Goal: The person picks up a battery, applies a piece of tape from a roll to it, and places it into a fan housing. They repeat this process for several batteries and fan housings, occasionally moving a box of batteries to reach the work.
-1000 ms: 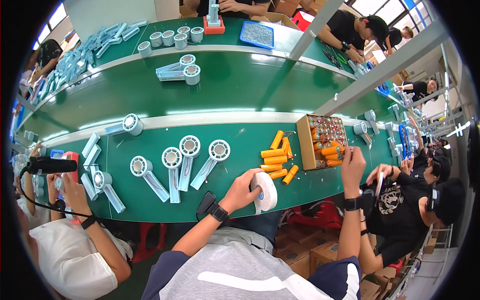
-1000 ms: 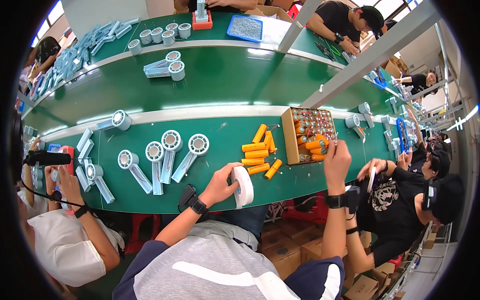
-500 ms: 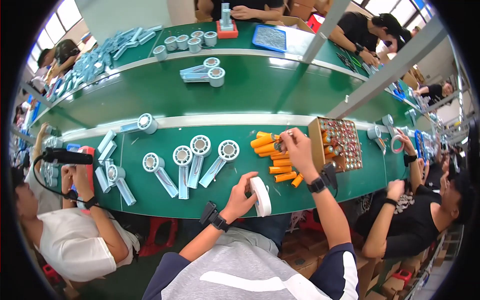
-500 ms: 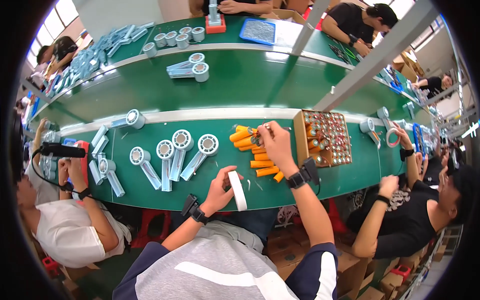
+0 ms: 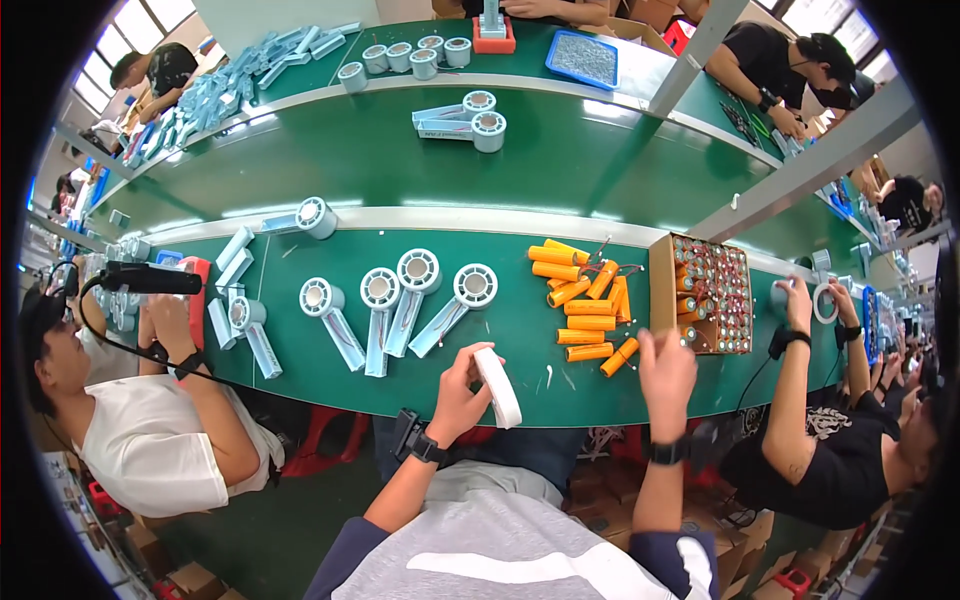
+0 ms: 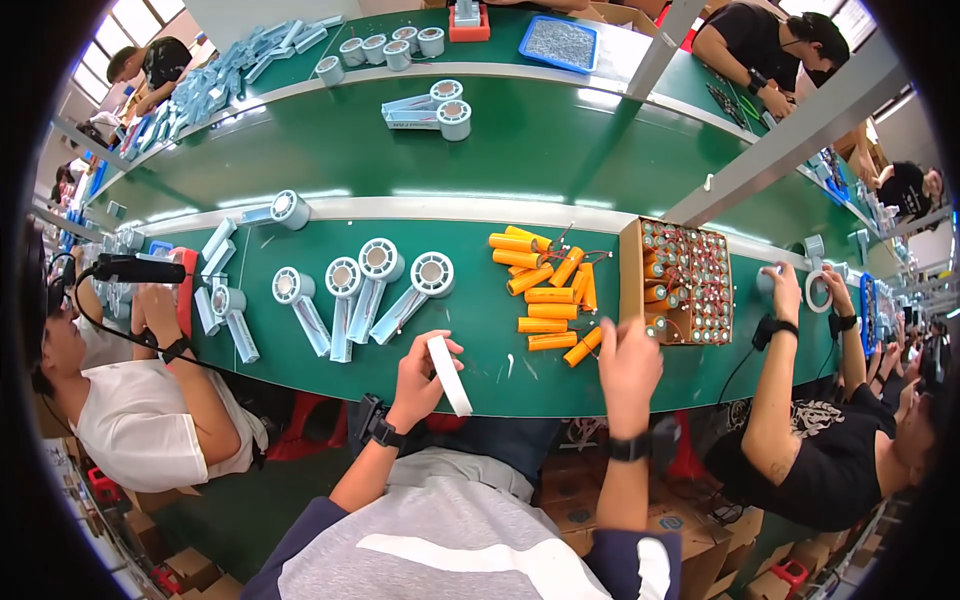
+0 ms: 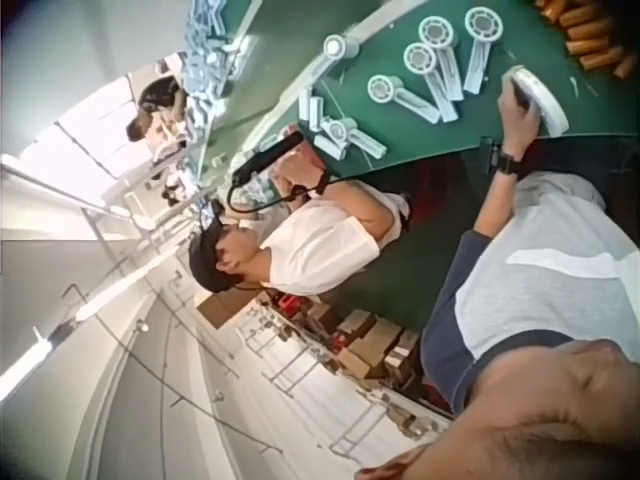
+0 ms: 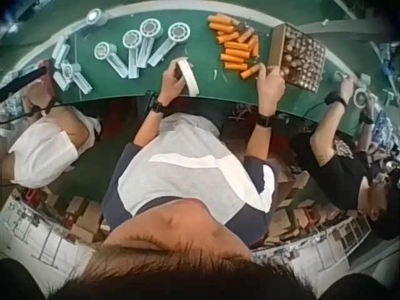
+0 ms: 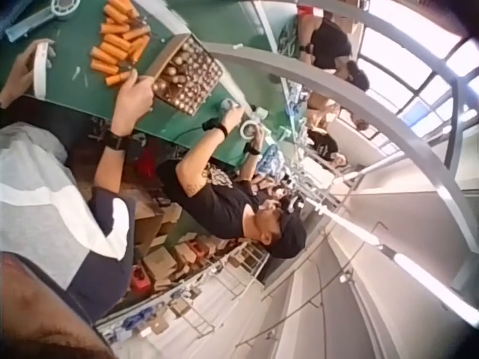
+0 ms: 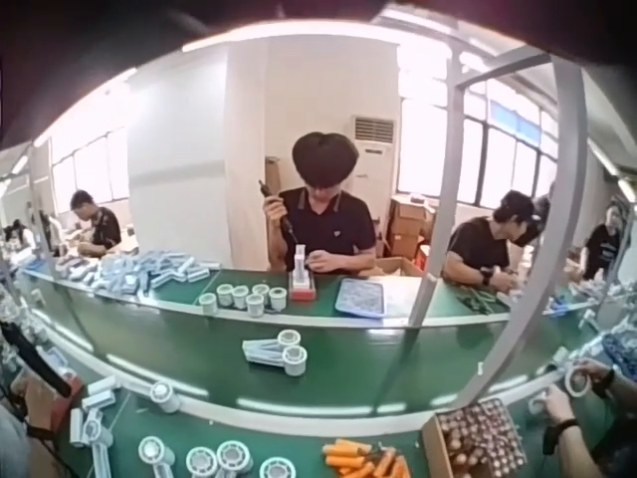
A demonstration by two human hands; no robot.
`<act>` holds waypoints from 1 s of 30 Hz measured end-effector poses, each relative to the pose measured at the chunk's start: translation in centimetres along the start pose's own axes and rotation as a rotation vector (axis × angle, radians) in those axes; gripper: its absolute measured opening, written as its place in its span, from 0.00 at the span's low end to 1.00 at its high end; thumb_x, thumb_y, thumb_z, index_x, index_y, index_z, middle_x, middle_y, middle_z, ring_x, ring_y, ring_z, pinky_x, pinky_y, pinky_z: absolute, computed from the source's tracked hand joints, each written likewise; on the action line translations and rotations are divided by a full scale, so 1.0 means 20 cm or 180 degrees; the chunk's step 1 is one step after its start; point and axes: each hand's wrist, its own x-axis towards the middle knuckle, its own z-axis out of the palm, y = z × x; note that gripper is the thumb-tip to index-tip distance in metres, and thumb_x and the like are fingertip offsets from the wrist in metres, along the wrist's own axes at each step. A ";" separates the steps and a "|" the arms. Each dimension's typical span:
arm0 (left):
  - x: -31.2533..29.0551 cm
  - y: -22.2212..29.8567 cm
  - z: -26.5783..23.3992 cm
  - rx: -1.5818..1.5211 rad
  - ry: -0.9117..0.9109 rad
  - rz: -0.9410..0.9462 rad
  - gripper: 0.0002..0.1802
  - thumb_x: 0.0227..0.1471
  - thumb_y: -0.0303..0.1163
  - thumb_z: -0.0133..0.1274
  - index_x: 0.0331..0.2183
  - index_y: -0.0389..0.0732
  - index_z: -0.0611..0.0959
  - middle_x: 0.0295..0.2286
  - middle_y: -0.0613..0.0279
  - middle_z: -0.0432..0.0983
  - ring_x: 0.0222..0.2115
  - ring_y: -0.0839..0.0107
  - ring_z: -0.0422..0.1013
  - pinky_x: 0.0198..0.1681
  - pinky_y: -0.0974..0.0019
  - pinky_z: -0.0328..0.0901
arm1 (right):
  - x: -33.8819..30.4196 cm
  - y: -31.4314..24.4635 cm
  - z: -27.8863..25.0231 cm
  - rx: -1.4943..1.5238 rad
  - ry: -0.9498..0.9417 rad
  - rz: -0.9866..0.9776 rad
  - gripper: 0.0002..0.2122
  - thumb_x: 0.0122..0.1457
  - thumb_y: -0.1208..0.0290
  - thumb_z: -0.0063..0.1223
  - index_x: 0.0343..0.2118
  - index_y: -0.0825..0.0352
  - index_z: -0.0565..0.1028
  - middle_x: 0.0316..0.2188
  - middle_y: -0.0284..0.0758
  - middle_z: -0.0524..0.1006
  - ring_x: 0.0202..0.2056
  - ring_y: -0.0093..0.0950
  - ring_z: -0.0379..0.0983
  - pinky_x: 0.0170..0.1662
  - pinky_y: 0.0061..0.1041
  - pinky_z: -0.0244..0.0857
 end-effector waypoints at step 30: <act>-0.01 0.03 0.01 0.0711 -0.0118 0.0453 0.29 0.45 0.18 0.57 0.52 0.38 0.74 0.38 0.54 0.78 0.37 0.64 0.78 0.40 0.64 0.72 | -0.10 0.06 0.23 0.0970 -0.0344 -0.0772 0.16 0.59 0.74 0.58 0.49 0.71 0.71 0.29 0.43 0.75 0.28 0.41 0.74 0.32 0.38 0.69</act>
